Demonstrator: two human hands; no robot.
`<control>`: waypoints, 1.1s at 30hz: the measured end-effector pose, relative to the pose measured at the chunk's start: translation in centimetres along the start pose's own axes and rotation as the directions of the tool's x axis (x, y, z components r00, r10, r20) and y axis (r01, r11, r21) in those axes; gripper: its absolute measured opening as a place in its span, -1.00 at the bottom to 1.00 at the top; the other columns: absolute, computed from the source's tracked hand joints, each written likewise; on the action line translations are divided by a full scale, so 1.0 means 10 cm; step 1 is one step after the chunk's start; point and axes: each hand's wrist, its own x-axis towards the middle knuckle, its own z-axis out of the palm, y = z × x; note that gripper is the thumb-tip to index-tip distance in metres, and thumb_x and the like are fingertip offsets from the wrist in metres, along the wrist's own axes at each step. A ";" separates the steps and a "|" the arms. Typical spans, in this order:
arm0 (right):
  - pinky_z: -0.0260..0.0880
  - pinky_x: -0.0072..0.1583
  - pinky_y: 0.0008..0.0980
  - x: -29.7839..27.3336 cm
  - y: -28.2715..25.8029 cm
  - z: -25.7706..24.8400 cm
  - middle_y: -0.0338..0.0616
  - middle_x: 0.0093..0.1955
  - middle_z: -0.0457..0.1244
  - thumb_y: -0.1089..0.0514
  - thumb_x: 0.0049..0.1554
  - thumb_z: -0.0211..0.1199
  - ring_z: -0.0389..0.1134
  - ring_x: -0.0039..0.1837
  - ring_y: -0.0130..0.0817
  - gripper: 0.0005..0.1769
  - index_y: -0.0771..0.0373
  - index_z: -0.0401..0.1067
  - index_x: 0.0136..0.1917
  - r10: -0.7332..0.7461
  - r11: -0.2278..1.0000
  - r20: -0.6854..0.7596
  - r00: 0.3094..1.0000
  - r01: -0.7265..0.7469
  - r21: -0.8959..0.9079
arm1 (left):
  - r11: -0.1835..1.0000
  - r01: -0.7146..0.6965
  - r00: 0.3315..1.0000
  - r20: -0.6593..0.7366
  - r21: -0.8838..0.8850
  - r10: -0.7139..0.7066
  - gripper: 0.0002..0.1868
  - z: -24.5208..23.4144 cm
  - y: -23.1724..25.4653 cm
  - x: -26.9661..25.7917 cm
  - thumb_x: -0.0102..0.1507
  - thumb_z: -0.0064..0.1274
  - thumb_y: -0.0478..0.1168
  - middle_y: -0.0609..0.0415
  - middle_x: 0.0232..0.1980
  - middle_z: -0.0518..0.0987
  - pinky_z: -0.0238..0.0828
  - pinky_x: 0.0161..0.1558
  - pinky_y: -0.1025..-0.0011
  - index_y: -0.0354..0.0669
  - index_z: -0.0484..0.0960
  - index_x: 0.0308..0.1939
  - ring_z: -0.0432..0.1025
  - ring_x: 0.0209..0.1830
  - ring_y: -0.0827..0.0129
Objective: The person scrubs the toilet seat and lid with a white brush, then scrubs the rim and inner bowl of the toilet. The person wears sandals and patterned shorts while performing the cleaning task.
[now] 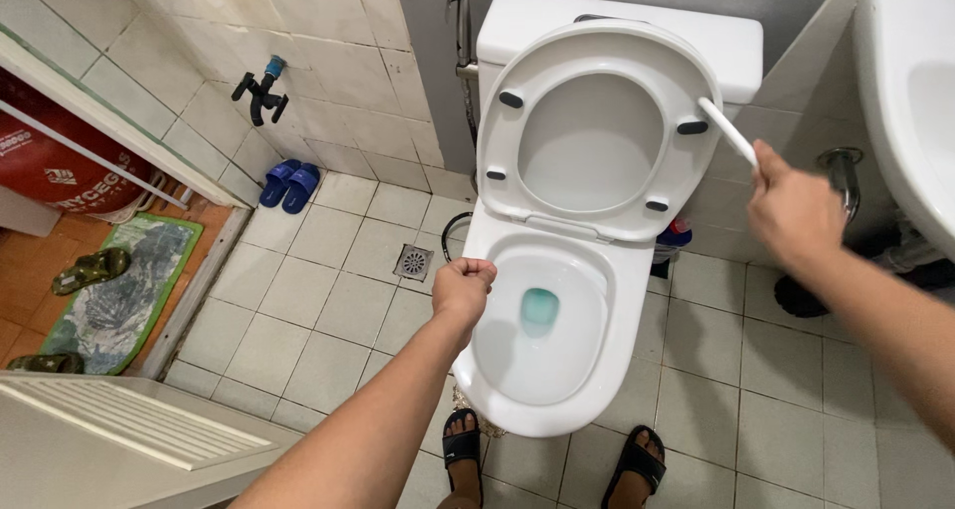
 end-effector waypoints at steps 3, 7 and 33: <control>0.42 0.08 0.07 -0.10 -0.13 0.12 0.17 -0.09 0.38 -0.03 0.43 -0.06 0.44 -0.06 0.09 -0.48 -0.18 0.21 0.63 0.041 0.992 -0.005 0.999 -0.040 0.119 | 1.000 -0.017 1.000 0.007 -0.005 0.017 -0.93 -0.09 -0.01 0.03 0.26 0.16 -0.29 0.16 -0.31 0.62 0.41 -0.22 0.45 -0.22 0.66 -0.22 0.42 -0.35 0.49; 0.42 0.00 0.07 -0.06 -0.24 0.43 0.21 -0.08 0.35 0.04 0.42 -0.03 0.43 -0.09 0.10 -0.48 -0.04 0.22 0.62 0.016 0.979 -0.132 0.991 0.011 0.202 | 0.999 -0.037 0.999 0.021 0.006 0.037 -0.93 -0.26 -0.10 0.14 0.26 0.16 -0.30 0.17 -0.31 0.63 0.42 -0.23 0.44 -0.23 0.67 -0.23 0.43 -0.35 0.49; 0.23 -0.36 -0.39 0.21 -1.69 1.16 -0.18 -0.29 0.22 0.17 0.34 -0.10 0.15 -0.36 -0.46 -0.80 0.27 0.31 0.11 0.420 -0.399 0.503 0.756 -0.344 0.850 | 0.979 -0.141 0.980 0.159 0.146 0.118 -0.92 -0.69 0.49 0.54 0.27 0.15 -0.28 0.18 -0.33 0.59 0.41 -0.20 0.45 -0.22 0.66 -0.20 0.41 -0.32 0.48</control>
